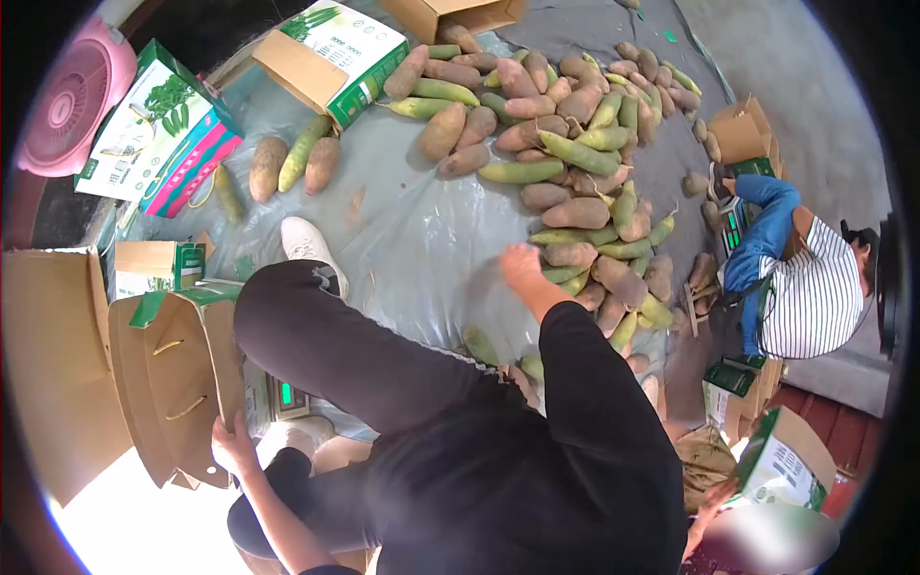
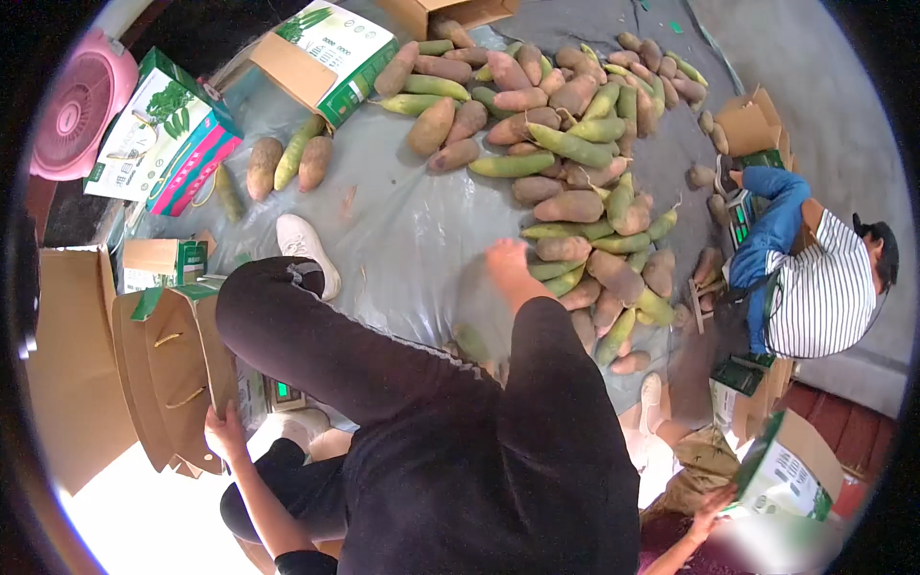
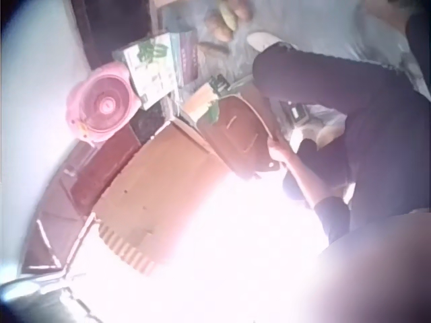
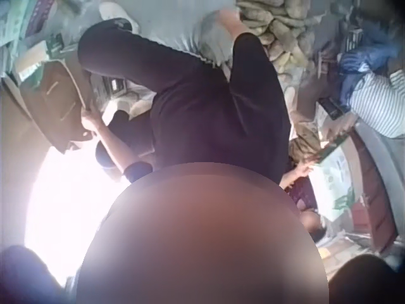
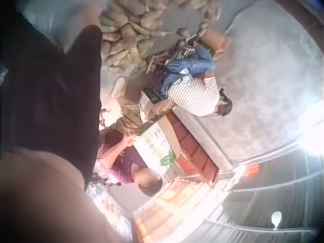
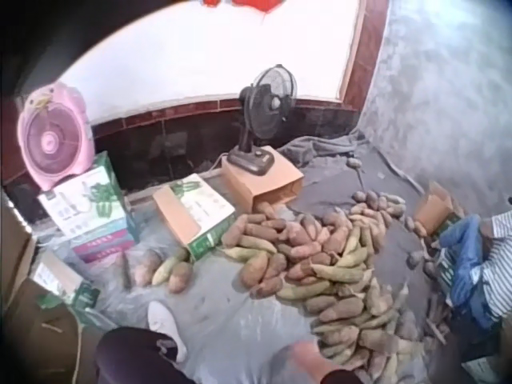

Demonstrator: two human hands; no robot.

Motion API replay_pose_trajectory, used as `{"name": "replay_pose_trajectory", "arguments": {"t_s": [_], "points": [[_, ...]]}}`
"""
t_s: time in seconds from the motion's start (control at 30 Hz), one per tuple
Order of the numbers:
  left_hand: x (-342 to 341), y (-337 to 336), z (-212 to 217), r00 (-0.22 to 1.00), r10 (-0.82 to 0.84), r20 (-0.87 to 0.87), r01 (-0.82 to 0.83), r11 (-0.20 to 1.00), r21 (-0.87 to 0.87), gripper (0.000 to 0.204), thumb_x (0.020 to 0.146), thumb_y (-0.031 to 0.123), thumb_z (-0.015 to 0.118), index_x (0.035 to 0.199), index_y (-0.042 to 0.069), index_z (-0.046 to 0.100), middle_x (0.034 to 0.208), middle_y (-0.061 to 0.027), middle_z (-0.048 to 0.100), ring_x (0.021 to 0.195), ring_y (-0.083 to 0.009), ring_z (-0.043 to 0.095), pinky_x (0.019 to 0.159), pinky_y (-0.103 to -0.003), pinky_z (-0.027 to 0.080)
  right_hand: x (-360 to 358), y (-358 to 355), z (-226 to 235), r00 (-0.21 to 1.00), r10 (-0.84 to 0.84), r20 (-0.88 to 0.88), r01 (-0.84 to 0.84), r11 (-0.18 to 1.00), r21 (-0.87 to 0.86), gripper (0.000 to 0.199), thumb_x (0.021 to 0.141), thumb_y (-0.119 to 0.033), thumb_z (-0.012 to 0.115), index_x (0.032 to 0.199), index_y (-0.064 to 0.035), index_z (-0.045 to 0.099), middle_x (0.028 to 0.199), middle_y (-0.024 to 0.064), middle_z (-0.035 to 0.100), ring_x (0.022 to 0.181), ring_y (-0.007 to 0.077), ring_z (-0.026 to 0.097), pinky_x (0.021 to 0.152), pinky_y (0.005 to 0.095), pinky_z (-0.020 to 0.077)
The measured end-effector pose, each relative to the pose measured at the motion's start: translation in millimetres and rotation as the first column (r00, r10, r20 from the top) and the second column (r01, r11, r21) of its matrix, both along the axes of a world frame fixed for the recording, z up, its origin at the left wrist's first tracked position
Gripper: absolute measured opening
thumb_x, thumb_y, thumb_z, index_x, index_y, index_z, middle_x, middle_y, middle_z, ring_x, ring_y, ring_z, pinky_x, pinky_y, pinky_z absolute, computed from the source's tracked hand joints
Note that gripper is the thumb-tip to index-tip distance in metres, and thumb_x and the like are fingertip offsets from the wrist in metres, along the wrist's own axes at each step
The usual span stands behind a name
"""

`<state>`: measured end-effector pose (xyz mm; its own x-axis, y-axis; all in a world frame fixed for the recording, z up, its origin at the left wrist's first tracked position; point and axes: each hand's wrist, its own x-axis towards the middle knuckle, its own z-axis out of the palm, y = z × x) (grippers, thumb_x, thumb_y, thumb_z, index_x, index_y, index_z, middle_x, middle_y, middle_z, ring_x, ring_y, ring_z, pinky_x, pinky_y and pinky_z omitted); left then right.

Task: Sorting, weighing, and packing corn or similar produce into boxes.

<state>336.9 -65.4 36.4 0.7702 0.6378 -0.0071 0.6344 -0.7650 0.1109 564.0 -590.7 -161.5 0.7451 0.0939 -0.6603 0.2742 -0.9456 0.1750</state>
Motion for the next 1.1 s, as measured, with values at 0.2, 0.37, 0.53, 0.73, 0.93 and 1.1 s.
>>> {"name": "replay_pose_trajectory", "arguments": {"t_s": [0.2,0.37,0.53,0.73,0.93,1.1], "points": [[-8,14,-12,0.996,0.060,-0.063,-0.063,0.997,-0.046,0.030,0.077,0.026,0.065,0.094,0.001,0.062,0.087,-0.0173,0.064,0.079,-0.0338,0.062,0.072,-0.040,0.048,10,-66,-5,0.963,0.099,0.249,-0.055,0.982,-0.180,0.031,0.085,-0.015,0.047,0.116,-0.0157,0.055,0.123,0.0065,0.047,0.120,0.0236,0.039,0.088,0.0490,0.0365],[-1,4,-3,0.995,0.066,-0.070,-0.068,0.997,-0.035,0.025,0.077,0.023,0.064,0.090,0.002,0.062,0.085,-0.0164,0.064,0.079,-0.0325,0.062,0.071,-0.041,0.047,7,-84,-8,0.996,-0.019,0.093,0.038,0.978,-0.204,0.027,0.084,-0.017,0.049,0.110,-0.0177,0.058,0.115,0.0021,0.049,0.114,0.0205,0.042,0.082,0.0436,0.0387],[10,-8,6,0.996,0.088,-0.029,-0.090,0.992,-0.083,0.018,0.075,0.019,0.062,0.085,0.004,0.060,0.080,-0.0149,0.062,0.075,-0.0325,0.061,0.067,-0.042,0.046,2,-97,-14,0.988,0.049,0.149,-0.015,0.975,-0.222,0.027,0.086,-0.020,0.050,0.112,-0.0198,0.056,0.108,-0.0005,0.051,0.108,0.0197,0.046,0.081,0.0459,0.0384],[-9,2,1,0.995,0.083,-0.061,-0.078,0.994,0.078,0.026,0.075,0.024,0.065,0.092,0.005,0.062,0.088,-0.0152,0.063,0.082,-0.0340,0.061,0.071,-0.042,0.047,3,-78,-9,0.988,0.119,0.099,-0.098,0.977,-0.188,0.022,0.085,-0.017,0.051,0.107,-0.0151,0.054,0.111,0.0056,0.054,0.105,0.0232,0.051,0.080,0.0435,0.0427],[9,-10,14,0.992,0.099,-0.081,-0.098,0.995,0.017,0.019,0.076,0.025,0.064,0.085,0.008,0.062,0.083,-0.0105,0.063,0.077,-0.0315,0.061,0.067,-0.040,0.047,20,-29,18,0.962,-0.118,0.248,0.068,0.977,0.200,0.042,0.072,-0.010,0.065,0.109,-0.0082,0.046,0.105,0.0115,0.055,0.102,0.0305,0.053,0.082,0.0425,0.0441],[8,-10,13,0.996,0.070,-0.059,-0.071,0.997,-0.026,0.017,0.076,0.023,0.063,0.084,0.009,0.061,0.083,-0.0087,0.063,0.078,-0.0290,0.061,0.067,-0.039,0.048,55,45,50,0.900,-0.431,0.072,0.162,0.482,0.861,0.054,0.060,-0.009,0.075,0.106,-0.0036,0.047,0.100,0.0120,0.054,0.095,0.0263,0.054,0.082,0.0359,0.0438]]}}
